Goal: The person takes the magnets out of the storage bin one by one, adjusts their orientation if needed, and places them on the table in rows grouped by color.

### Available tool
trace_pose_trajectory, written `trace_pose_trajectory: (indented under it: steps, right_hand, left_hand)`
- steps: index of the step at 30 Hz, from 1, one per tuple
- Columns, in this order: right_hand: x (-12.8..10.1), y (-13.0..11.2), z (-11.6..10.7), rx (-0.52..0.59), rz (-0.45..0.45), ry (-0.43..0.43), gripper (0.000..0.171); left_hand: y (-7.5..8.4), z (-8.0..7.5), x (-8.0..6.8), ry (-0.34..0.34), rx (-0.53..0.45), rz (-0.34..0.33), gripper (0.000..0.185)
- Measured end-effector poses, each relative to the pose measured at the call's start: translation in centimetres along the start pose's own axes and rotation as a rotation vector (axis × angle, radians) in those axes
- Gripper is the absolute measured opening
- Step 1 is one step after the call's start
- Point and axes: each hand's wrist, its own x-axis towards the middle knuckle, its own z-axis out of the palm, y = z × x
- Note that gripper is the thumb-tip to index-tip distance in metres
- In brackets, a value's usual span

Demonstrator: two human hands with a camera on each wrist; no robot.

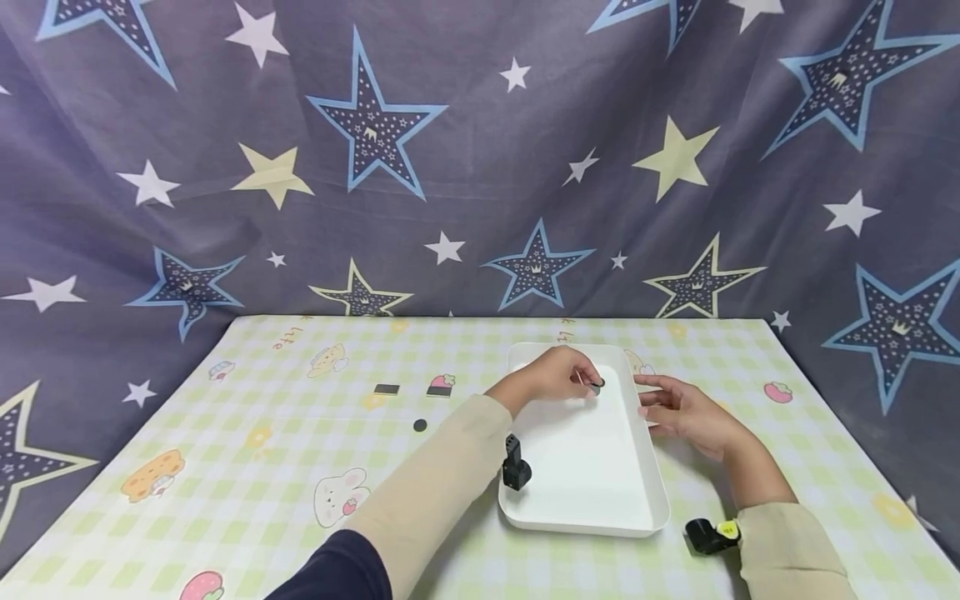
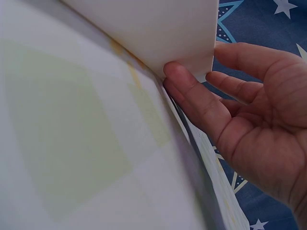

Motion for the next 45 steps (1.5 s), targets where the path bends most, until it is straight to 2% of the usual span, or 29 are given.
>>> trace_pose_trajectory:
  steps: [6, 18, 28, 36, 45]
  right_hand:
    - [-0.2, 0.1, 0.0, 0.007, -0.003, 0.002, 0.066]
    - [0.0, 0.2, 0.0, 0.005, -0.004, -0.002, 0.065]
    - [-0.2, -0.1, 0.1, -0.007, 0.009, 0.007, 0.066]
    - [-0.1, -0.1, 0.1, -0.013, -0.001, 0.022, 0.066]
    - [-0.2, -0.1, 0.2, -0.018, -0.005, 0.019, 0.066]
  left_hand:
    - [0.2, -0.5, -0.5, 0.005, -0.001, 0.0, 0.01]
    - [0.7, -2.1, -2.0, 0.043, 0.033, 0.048, 0.015]
    - [0.9, -3.1, -3.4, 0.104, 0.105, 0.134, 0.015]
    - [0.6, -3.8, -5.1, 0.2, 0.017, 0.159, 0.015]
    - [-0.4, -3.7, -6.7, 0.288, -0.074, 0.133, 0.016]
